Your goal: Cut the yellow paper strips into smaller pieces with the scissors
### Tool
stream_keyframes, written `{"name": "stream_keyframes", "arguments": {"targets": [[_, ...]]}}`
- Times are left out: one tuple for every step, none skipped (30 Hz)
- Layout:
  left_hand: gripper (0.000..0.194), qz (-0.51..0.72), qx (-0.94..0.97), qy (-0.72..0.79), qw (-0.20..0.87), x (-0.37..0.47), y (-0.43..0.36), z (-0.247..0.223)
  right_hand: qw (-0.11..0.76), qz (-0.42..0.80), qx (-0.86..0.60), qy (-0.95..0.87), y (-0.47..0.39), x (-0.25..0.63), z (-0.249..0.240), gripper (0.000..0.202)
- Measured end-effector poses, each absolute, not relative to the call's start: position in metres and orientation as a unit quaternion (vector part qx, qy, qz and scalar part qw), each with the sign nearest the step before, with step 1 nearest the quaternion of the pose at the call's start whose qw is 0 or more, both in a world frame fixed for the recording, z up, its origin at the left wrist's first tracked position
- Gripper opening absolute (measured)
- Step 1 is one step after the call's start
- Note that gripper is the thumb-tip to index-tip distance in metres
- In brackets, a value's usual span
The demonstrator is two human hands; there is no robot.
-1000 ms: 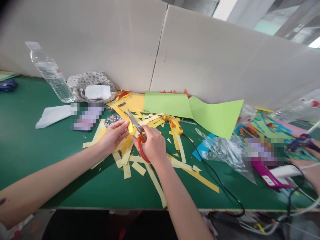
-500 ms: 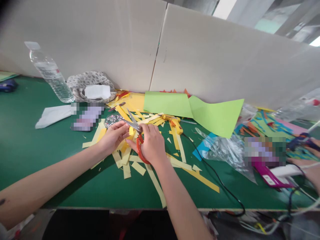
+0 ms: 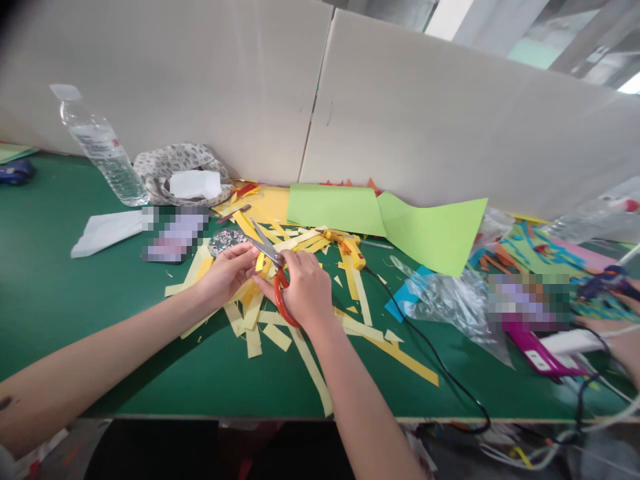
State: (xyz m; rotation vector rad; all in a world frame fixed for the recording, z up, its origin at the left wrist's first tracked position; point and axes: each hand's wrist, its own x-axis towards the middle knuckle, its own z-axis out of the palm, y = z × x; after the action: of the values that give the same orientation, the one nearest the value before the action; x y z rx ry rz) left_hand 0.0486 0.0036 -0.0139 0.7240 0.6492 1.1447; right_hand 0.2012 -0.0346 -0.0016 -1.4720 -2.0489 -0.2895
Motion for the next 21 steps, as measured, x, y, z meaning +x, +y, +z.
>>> {"name": "stream_keyframes", "arguments": {"targets": [[0.007, 0.518, 0.330, 0.293, 0.732, 0.0486, 0.0033, -0.0133, 0.296, -0.109, -0.554, -0.770, -0.0345, 0.2013, -0.0018, 0.036], [0.007, 0.517, 0.331, 0.291, 0.734, 0.0486, 0.0030, -0.0129, 0.295, -0.110, -0.555, -0.770, -0.0345, 0.2014, -0.0019, 0.036], [0.007, 0.515, 0.332, 0.289, 0.735, 0.0485, 0.0028, -0.0125, 0.295, -0.109, -0.556, -0.769, -0.0345, 0.2014, -0.0020, 0.036], [0.007, 0.514, 0.333, 0.287, 0.736, 0.0484, 0.0027, -0.0123, 0.296, -0.109, -0.557, -0.769, -0.0345, 0.2013, -0.0020, 0.036], [0.008, 0.514, 0.334, 0.285, 0.737, 0.0483, 0.0026, -0.0122, 0.296, -0.109, -0.557, -0.768, -0.0345, 0.2012, -0.0021, 0.036], [0.008, 0.513, 0.336, 0.283, 0.738, 0.0481, 0.0026, -0.0122, 0.297, -0.109, -0.558, -0.767, -0.0345, 0.2011, -0.0021, 0.036], [0.008, 0.512, 0.336, 0.283, 0.738, 0.0479, 0.0026, -0.0122, 0.298, -0.109, -0.557, -0.767, -0.0346, 0.2009, -0.0022, 0.036], [0.008, 0.511, 0.337, 0.284, 0.738, 0.0477, 0.0025, -0.0122, 0.300, -0.111, -0.556, -0.767, -0.0347, 0.2008, -0.0022, 0.036], [0.009, 0.510, 0.339, 0.285, 0.737, 0.0476, 0.0025, -0.0123, 0.302, -0.113, -0.555, -0.767, -0.0348, 0.2007, -0.0021, 0.035], [0.009, 0.508, 0.342, 0.286, 0.737, 0.0475, 0.0025, -0.0123, 0.303, -0.116, -0.554, -0.766, -0.0349, 0.2006, -0.0020, 0.035], [0.009, 0.508, 0.343, 0.286, 0.737, 0.0475, 0.0025, -0.0124, 0.305, -0.119, -0.553, -0.766, -0.0350, 0.2007, -0.0019, 0.035], [0.009, 0.508, 0.345, 0.285, 0.736, 0.0475, 0.0024, -0.0124, 0.305, -0.122, -0.553, -0.766, -0.0350, 0.2008, -0.0018, 0.035], [0.009, 0.508, 0.346, 0.284, 0.736, 0.0476, 0.0024, -0.0125, 0.305, -0.123, -0.552, -0.766, -0.0350, 0.2009, -0.0017, 0.035], [0.010, 0.508, 0.346, 0.283, 0.736, 0.0477, 0.0024, -0.0126, 0.304, -0.124, -0.552, -0.766, -0.0349, 0.2011, -0.0016, 0.035], [0.010, 0.509, 0.347, 0.281, 0.736, 0.0478, 0.0024, -0.0127, 0.305, -0.124, -0.552, -0.766, -0.0347, 0.2013, -0.0015, 0.035], [0.010, 0.509, 0.346, 0.281, 0.736, 0.0479, 0.0024, -0.0127, 0.305, -0.124, -0.552, -0.766, -0.0346, 0.2014, -0.0016, 0.035], [0.010, 0.509, 0.346, 0.280, 0.736, 0.0480, 0.0024, -0.0127, 0.306, -0.123, -0.553, -0.765, -0.0345, 0.2015, -0.0017, 0.035], [0.011, 0.509, 0.346, 0.280, 0.737, 0.0481, 0.0024, -0.0126, 0.307, -0.123, -0.553, -0.765, -0.0344, 0.2015, -0.0018, 0.035], [0.011, 0.510, 0.345, 0.282, 0.736, 0.0481, 0.0023, -0.0124, 0.308, -0.123, -0.553, -0.765, -0.0343, 0.2015, -0.0019, 0.035], [0.011, 0.510, 0.344, 0.283, 0.735, 0.0482, 0.0022, -0.0121, 0.309, -0.123, -0.552, -0.764, -0.0343, 0.2015, -0.0019, 0.035], [0.011, 0.511, 0.344, 0.285, 0.735, 0.0482, 0.0021, -0.0117, 0.310, -0.123, -0.551, -0.765, -0.0343, 0.2015, -0.0019, 0.036]]}}
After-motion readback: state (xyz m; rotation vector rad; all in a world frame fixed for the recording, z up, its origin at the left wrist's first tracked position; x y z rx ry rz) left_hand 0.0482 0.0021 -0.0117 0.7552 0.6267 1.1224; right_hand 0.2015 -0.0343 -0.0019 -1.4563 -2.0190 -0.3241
